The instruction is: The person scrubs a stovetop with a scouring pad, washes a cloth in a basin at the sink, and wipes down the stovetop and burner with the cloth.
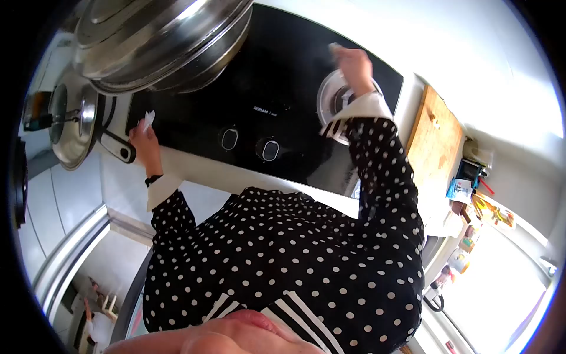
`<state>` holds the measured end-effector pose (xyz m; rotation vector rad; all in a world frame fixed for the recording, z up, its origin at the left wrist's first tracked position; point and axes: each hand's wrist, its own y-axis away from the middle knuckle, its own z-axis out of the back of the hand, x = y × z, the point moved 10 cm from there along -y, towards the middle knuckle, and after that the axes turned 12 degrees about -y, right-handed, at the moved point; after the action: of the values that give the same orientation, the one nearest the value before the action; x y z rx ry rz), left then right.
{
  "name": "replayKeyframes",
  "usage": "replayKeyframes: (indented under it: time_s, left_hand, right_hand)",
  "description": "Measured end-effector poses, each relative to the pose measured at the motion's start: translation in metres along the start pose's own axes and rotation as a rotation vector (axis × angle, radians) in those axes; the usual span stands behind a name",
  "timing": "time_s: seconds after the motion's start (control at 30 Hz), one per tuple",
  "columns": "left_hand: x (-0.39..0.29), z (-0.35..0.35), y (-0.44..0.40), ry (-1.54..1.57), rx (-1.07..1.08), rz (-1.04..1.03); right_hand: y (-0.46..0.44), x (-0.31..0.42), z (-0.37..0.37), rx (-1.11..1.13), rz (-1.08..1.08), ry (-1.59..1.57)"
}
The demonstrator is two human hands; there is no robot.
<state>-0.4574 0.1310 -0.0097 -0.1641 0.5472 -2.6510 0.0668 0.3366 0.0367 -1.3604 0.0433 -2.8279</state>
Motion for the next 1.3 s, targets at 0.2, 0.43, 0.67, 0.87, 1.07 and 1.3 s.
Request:
replayKeyframes:
  time_s: [0.2, 0.43, 0.67, 0.87, 1.07, 1.3]
  left_hand:
    - [-0.010, 0.032, 0.020, 0.425, 0.200, 0.227]
    - [-0.037, 0.053, 0.028, 0.582, 0.283, 0.183]
    - [-0.071, 0.063, 0.016, 0.659, 0.285, 0.101]
    - [-0.064, 0.063, 0.031, 0.700, 0.307, 0.126]
    - [-0.093, 0.066, 0.034, 0.792, 0.350, 0.066]
    - [-0.092, 0.066, 0.030, 0.791, 0.278, 0.006]
  right_hand:
    - [-0.045, -0.234, 0.118, -0.402, -0.533, 0.173]
    - [-0.068, -0.047, -0.042, -0.292, 0.110, 0.329]
    - [0.022, 0.048, -0.126, 0.392, 0.419, 0.140]
    - [-0.057, -0.134, 0.012, -0.129, -0.226, 0.215]
    - [0.092, 0.021, -0.109, 0.175, 0.216, 0.840]
    - [0.016, 0.004, -0.042, 0.030, 0.286, 0.274]
